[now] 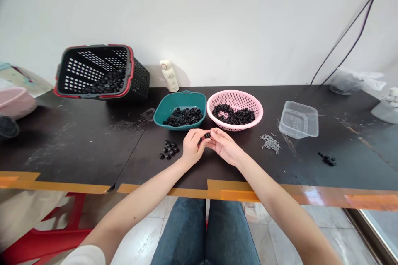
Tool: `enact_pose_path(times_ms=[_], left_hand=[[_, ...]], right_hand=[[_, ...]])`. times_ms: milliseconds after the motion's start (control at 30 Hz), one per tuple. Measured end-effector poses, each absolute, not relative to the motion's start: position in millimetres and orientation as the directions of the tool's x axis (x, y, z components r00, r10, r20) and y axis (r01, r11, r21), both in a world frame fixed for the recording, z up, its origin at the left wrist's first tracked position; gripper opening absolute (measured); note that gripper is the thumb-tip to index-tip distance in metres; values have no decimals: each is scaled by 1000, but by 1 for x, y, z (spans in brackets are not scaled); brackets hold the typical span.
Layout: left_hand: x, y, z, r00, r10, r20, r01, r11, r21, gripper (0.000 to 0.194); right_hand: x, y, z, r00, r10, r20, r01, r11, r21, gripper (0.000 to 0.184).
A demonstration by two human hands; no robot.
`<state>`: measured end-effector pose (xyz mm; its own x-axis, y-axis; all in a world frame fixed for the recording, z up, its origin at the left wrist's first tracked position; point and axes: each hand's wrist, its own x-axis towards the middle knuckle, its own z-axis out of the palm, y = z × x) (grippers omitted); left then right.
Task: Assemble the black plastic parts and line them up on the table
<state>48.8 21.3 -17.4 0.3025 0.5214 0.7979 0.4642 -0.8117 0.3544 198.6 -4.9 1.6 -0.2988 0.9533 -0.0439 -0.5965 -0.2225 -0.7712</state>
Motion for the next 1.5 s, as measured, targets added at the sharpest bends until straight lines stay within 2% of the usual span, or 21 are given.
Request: enact_pose_path(times_ms=[100, 233, 367, 667, 1033, 1300, 1500], left_hand=[[47, 22, -15, 326, 495, 805, 474, -823, 314, 25], [47, 22, -11, 379, 479, 791, 488, -830, 269, 26], [48, 22, -10, 400, 474, 784, 484, -836, 258, 26], [48, 23, -12, 441, 506, 742, 422, -846, 326, 28], [44, 23, -14, 407, 570, 714, 399, -814, 423, 28], [40, 20, -11, 451, 565, 691, 372, -822, 430, 29], [41, 23, -11, 454, 564, 690, 382, -823, 421, 29]], right_hand=[[199, -4, -2, -338, 939, -61, -556, -252, -792, 23], [203, -3, -2, -340, 940, -18, -481, -191, -856, 23], [206, -1, -2, -311, 950, -21, -466, -171, -868, 21], [201, 3, -12, -159, 987, -15, -470, -89, -878, 21], [196, 4, -15, -300, 953, -40, -544, -205, -814, 23], [189, 4, -19, -127, 990, 62, -468, -5, -884, 23], [191, 3, -21, -201, 979, -24, -474, -119, -872, 24]])
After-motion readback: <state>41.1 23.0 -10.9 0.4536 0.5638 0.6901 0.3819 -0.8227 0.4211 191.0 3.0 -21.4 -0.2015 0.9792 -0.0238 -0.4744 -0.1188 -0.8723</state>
